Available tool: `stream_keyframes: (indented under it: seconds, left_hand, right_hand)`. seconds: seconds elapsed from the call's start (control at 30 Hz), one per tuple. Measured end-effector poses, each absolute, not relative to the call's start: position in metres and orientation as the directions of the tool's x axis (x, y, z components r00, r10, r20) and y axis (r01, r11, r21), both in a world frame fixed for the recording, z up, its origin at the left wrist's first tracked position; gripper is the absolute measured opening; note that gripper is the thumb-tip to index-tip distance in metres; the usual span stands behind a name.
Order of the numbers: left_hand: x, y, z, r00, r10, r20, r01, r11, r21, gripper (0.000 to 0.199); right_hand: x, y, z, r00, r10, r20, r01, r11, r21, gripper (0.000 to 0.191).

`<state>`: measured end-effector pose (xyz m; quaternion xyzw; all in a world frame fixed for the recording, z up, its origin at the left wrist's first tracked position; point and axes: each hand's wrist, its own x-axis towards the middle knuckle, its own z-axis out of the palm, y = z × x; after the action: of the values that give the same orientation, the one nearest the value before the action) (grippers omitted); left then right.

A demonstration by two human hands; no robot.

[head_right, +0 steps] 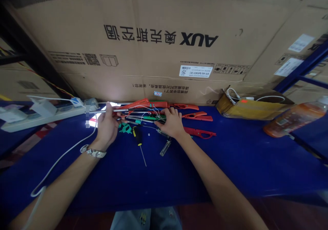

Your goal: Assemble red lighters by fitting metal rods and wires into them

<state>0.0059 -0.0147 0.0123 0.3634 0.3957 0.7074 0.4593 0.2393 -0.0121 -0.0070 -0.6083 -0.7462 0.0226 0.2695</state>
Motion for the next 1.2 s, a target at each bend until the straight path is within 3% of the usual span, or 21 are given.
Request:
stream_keyframes:
  seconds: [0.13,0.23,0.4,0.63,0.77,0.93,1.2]
  left_hand:
    - [0.006,-0.016,0.014,-0.306,0.939,0.159,-0.366,-0.269,0.891,0.044]
    - [0.003,-0.016,0.014,-0.318,0.931,0.18,-0.344,-0.29,0.893,0.045]
    - [-0.004,-0.012,0.012,-0.333,0.919,0.21,-0.321,-0.319,0.892,0.046]
    - [-0.008,-0.012,0.014,-0.337,0.922,0.188,-0.309,-0.297,0.903,0.047]
    - [-0.007,-0.014,0.014,-0.289,0.944,0.156,-0.3,-0.244,0.922,0.048]
    - [-0.007,-0.015,0.012,-0.156,0.979,0.132,-0.309,-0.175,0.935,0.04]
    - [-0.003,-0.019,0.01,-0.151,0.987,0.048,-0.333,-0.097,0.938,0.046]
  right_hand:
    - [0.236,-0.007,-0.005,-0.157,0.925,0.346,0.884,0.288,-0.368,0.016]
    - [0.239,-0.004,-0.001,-0.15,0.916,0.372,0.821,0.325,-0.468,0.012]
    - [0.248,0.007,0.013,-0.258,0.895,0.364,0.602,0.443,-0.664,0.023]
    - [0.25,0.022,0.031,-0.267,0.865,0.424,0.485,0.501,-0.717,0.03]
    - [0.243,0.013,0.03,-0.21,0.882,0.423,0.33,0.471,-0.818,0.034]
    - [0.232,-0.011,0.027,-0.174,0.932,0.319,0.136,0.344,-0.929,0.039]
    - [0.213,-0.042,0.028,-0.287,0.91,0.3,0.166,0.355,-0.92,0.041]
